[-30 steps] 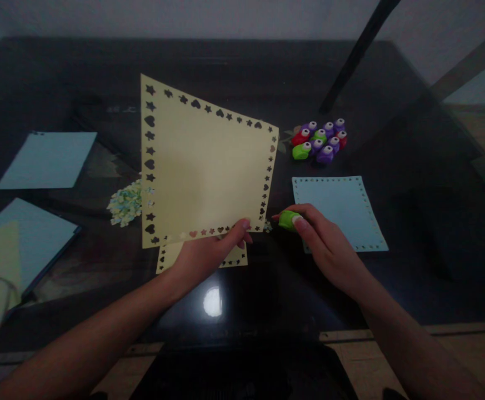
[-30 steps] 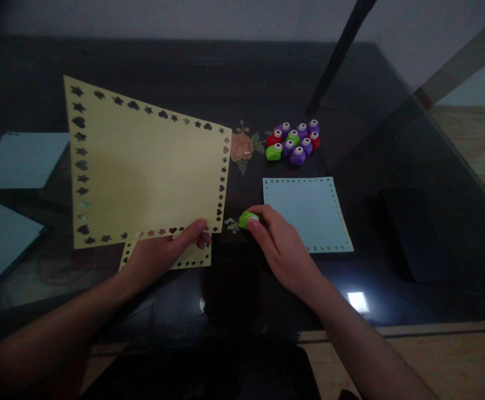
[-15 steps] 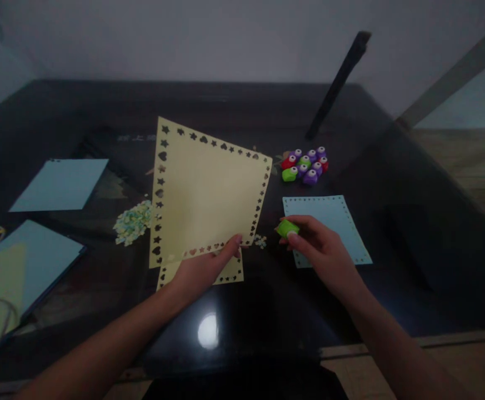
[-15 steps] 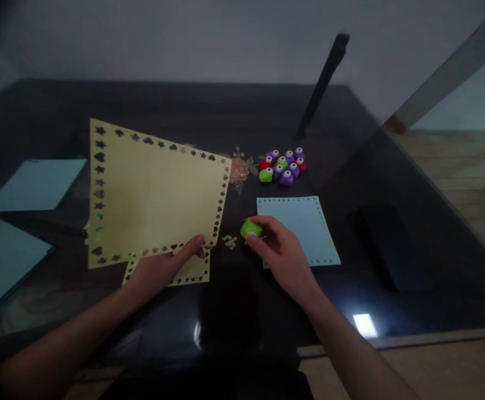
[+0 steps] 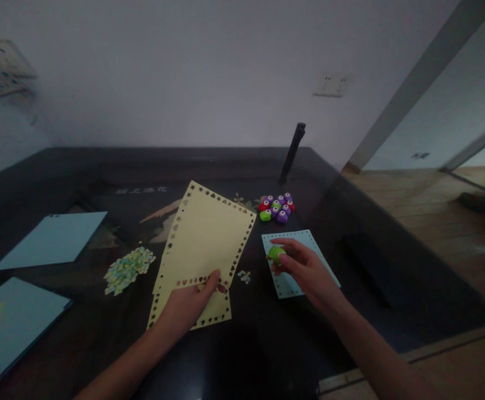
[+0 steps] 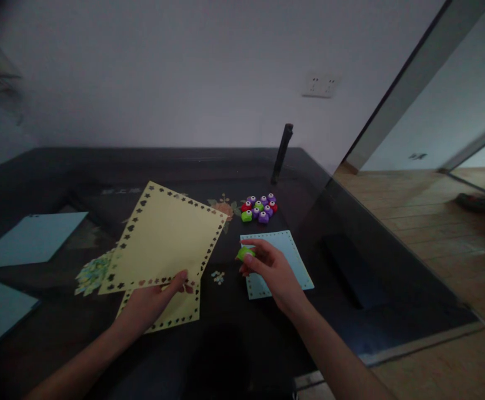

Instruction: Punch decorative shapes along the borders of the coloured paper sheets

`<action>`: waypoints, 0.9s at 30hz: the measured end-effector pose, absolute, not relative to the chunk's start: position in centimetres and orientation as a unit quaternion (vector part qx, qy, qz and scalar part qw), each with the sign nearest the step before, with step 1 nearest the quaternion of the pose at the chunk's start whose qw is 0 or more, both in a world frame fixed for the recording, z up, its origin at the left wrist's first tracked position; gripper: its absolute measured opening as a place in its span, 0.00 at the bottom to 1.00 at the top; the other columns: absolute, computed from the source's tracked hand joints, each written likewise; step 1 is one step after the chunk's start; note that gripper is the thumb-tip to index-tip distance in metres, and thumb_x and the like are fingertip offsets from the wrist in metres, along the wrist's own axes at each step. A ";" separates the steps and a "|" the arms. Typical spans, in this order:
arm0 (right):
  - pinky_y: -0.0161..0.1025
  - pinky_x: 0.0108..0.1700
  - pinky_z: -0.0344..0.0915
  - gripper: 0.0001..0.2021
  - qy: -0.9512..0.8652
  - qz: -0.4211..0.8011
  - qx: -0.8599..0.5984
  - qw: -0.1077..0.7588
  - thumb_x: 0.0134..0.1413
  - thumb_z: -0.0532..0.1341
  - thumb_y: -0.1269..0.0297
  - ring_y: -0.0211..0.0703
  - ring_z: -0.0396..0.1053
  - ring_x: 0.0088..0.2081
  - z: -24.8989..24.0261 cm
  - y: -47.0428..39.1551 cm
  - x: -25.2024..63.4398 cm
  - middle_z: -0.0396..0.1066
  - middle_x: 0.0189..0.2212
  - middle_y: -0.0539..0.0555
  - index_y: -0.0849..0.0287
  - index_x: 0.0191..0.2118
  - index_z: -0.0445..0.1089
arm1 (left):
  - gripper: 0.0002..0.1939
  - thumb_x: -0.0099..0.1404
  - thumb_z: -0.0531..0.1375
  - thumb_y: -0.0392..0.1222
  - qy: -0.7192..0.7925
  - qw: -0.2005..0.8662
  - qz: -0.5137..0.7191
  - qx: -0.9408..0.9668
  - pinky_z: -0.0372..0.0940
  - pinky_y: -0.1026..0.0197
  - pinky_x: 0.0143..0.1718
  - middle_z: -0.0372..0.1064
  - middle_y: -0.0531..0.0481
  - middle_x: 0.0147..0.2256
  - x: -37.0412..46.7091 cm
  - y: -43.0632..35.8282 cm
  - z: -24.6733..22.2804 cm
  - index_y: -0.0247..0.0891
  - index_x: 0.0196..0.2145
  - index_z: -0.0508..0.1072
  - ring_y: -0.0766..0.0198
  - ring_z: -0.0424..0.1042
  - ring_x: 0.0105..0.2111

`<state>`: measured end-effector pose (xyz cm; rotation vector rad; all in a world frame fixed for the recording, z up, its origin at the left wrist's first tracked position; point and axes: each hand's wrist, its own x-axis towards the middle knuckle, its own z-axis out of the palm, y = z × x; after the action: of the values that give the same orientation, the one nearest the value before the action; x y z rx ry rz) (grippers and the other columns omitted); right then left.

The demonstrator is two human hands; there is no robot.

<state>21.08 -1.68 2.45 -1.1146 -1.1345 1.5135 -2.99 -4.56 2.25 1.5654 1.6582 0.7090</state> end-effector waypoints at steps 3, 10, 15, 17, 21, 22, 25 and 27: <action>0.43 0.37 0.69 0.18 -0.505 0.561 -0.475 0.453 0.48 0.65 0.55 0.42 0.72 0.32 2.7 -0.3 22.2 0.73 0.33 0.54 0.58 0.43 0.71 | 0.18 0.59 0.52 0.50 0.633 0.361 0.303 0.615 0.66 0.52 0.46 0.77 0.47 0.29 -2.6 -4.3 2.9 0.44 0.17 0.74 0.51 0.75 0.37; 0.46 0.39 0.70 0.18 -0.578 0.356 -0.609 0.411 0.60 0.53 0.54 0.44 0.72 0.34 1.4 6.6 26.7 0.72 0.36 0.58 0.64 0.42 0.70 | 0.16 0.58 0.54 0.51 0.618 0.401 0.317 0.597 0.69 0.52 0.38 0.77 0.47 0.26 -2.5 -4.1 3.2 0.39 0.25 0.76 0.50 0.76 0.31; 0.48 0.45 0.68 0.15 -0.597 0.246 -0.687 0.333 0.60 0.58 0.60 0.46 0.69 0.45 -0.3 10.5 28.6 0.67 0.48 0.57 0.60 0.50 0.66 | 0.16 0.57 0.58 0.53 0.625 0.376 0.326 0.601 0.68 0.55 0.30 0.75 0.45 0.24 -2.8 -3.7 2.1 0.35 0.27 0.73 0.54 0.74 0.25; 0.49 0.46 0.68 0.16 -0.604 0.217 -0.700 0.314 0.60 0.58 0.60 0.46 0.68 0.46 -0.9 11.0 28.5 0.66 0.50 0.57 0.59 0.52 0.65 | 0.17 0.57 0.58 0.52 0.614 0.374 0.348 0.601 0.68 0.56 0.29 0.76 0.44 0.28 -2.8 -3.6 1.9 0.34 0.32 0.72 0.54 0.74 0.27; 0.49 0.46 0.68 0.16 -0.616 0.179 -0.703 0.308 0.60 0.57 0.60 0.46 0.68 0.46 -1.3 11.2 27.8 0.66 0.50 0.58 0.59 0.52 0.65 | 0.16 0.56 0.59 0.51 0.600 0.388 0.354 0.603 0.68 0.56 0.29 0.76 0.45 0.29 -2.8 -3.5 1.9 0.34 0.34 0.73 0.55 0.74 0.28; 0.49 0.46 0.68 0.16 -0.619 0.175 -0.699 0.312 0.60 0.57 0.60 0.46 0.68 0.46 -1.3 11.1 27.7 0.66 0.50 0.58 0.59 0.51 0.65 | 0.16 0.56 0.59 0.51 0.600 0.386 0.354 0.605 0.68 0.56 0.30 0.76 0.45 0.29 -2.7 -3.5 2.0 0.35 0.34 0.73 0.54 0.74 0.28; 0.50 0.46 0.67 0.16 -0.626 0.172 -0.683 0.336 0.60 0.58 0.60 0.46 0.68 0.46 -0.5 10.6 27.7 0.66 0.50 0.57 0.59 0.52 0.65 | 0.17 0.57 0.59 0.51 0.592 0.383 0.350 0.616 0.68 0.55 0.32 0.76 0.45 0.29 -2.8 -3.4 2.0 0.35 0.36 0.74 0.53 0.75 0.32; 0.50 0.47 0.66 0.15 -0.627 0.181 -0.667 0.360 0.59 0.58 0.59 0.47 0.67 0.47 0.3 9.9 27.6 0.67 0.49 0.59 0.61 0.49 0.67 | 0.17 0.59 0.58 0.51 0.576 0.393 0.352 0.624 0.69 0.55 0.34 0.76 0.46 0.31 -3.0 -3.2 2.0 0.35 0.38 0.74 0.52 0.75 0.34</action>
<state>27.62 9.85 0.27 -1.7189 -1.6164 0.4676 -2.95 -3.17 2.02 1.5841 1.4624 0.8936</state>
